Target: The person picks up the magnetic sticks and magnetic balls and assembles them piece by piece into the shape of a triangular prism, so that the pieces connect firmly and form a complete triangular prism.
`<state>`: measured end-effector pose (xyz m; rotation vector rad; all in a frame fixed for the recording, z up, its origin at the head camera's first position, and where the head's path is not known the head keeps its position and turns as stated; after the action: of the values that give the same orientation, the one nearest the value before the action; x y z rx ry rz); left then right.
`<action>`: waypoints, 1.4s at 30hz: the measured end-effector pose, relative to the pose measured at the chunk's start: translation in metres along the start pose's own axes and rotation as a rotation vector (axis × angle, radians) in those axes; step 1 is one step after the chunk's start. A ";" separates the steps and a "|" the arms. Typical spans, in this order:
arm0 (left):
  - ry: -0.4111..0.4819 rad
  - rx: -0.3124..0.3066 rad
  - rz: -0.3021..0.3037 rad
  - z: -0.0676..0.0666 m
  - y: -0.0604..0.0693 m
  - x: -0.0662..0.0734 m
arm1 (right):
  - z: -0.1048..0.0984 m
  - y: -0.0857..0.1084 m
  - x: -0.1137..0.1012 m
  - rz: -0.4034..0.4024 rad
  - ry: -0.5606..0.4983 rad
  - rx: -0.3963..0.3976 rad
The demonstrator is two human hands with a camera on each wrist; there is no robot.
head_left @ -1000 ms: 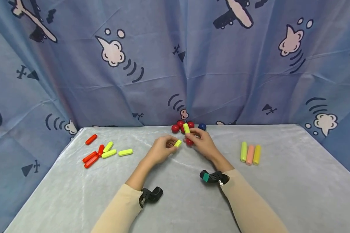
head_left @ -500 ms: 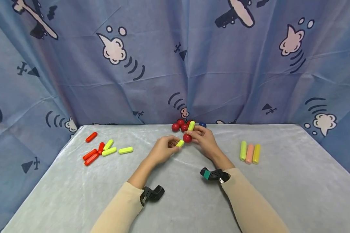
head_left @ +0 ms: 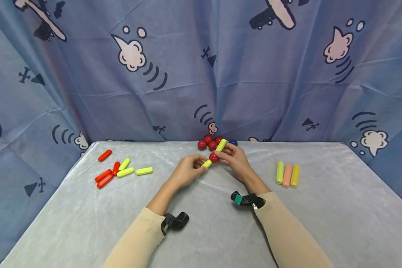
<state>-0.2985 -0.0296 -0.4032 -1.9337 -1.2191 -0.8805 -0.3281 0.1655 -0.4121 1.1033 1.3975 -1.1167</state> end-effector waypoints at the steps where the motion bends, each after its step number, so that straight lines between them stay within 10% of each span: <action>1: -0.002 0.002 0.001 0.000 0.000 0.000 | 0.000 0.000 0.000 -0.003 0.016 -0.006; 30: 0.010 0.068 0.009 -0.003 -0.001 -0.005 | 0.007 0.002 -0.001 -0.143 0.298 -0.182; 42: 0.057 0.063 -0.033 -0.007 -0.004 -0.002 | 0.005 -0.001 -0.001 -0.048 0.136 -0.065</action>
<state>-0.3042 -0.0347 -0.4000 -1.8310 -1.2337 -0.8972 -0.3284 0.1604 -0.4111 1.1213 1.5627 -1.0389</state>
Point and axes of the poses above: each hand's wrist, its own y-axis away from the middle knuckle, its own z-axis out of the palm, x = y × z, the point moved 2 cm from there along -y, towards the middle knuckle, and after that the axes turned 3 degrees about y, right-handed, at the moved point
